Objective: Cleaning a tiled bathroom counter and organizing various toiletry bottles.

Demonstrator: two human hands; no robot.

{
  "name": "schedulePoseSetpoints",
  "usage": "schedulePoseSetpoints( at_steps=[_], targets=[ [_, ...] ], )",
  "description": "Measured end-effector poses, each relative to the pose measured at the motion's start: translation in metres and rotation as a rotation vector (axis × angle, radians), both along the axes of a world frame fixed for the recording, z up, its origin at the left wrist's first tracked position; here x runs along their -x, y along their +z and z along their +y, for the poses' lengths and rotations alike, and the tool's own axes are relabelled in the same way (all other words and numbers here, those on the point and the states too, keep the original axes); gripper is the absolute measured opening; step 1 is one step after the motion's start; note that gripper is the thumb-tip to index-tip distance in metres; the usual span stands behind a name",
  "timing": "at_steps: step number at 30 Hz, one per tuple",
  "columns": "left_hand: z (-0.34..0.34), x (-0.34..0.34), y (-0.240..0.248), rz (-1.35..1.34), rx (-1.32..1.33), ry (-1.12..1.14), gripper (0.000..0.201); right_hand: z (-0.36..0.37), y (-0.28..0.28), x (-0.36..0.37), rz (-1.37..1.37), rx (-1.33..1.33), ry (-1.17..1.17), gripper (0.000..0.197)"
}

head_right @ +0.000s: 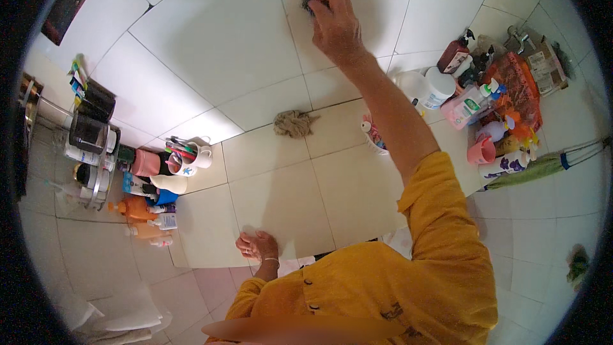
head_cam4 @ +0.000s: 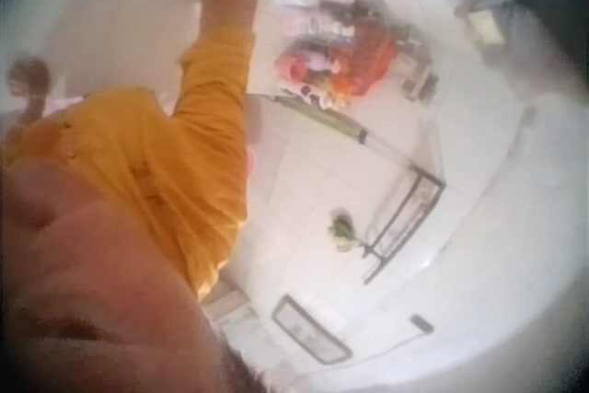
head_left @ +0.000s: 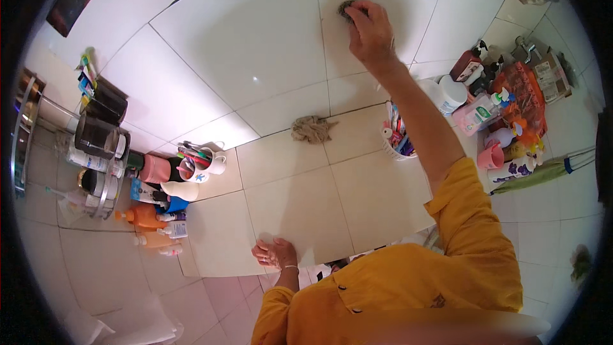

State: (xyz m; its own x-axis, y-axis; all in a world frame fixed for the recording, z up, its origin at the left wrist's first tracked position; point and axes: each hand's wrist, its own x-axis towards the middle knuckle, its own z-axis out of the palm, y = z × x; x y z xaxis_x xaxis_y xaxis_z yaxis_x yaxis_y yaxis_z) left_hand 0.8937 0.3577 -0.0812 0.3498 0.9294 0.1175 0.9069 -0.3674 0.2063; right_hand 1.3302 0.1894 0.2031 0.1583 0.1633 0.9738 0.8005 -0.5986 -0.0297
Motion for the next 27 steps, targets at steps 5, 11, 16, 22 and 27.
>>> schedulePoseSetpoints(
  at_steps=[5,11,16,22,27],
  targets=[
    [0.002,0.003,-0.003,0.023,0.011,-0.014,0.050,-0.009,0.034,-0.013,-0.108,-0.031,-0.012,0.025],
    [0.001,0.003,-0.003,0.018,-0.005,0.005,0.050,-0.008,0.031,-0.007,-0.079,0.006,-0.129,0.024],
    [0.000,-0.001,0.001,-0.001,0.033,-0.022,0.048,0.012,0.021,-0.002,-0.048,-0.082,-0.245,0.022],
    [0.004,0.003,-0.008,0.046,0.005,0.000,0.049,-0.010,0.041,-0.014,-0.105,-0.134,-0.177,0.021],
    [0.001,0.000,-0.001,0.015,0.045,0.007,0.049,0.014,0.020,0.003,-0.025,-0.090,-0.275,0.023]
  ],
)
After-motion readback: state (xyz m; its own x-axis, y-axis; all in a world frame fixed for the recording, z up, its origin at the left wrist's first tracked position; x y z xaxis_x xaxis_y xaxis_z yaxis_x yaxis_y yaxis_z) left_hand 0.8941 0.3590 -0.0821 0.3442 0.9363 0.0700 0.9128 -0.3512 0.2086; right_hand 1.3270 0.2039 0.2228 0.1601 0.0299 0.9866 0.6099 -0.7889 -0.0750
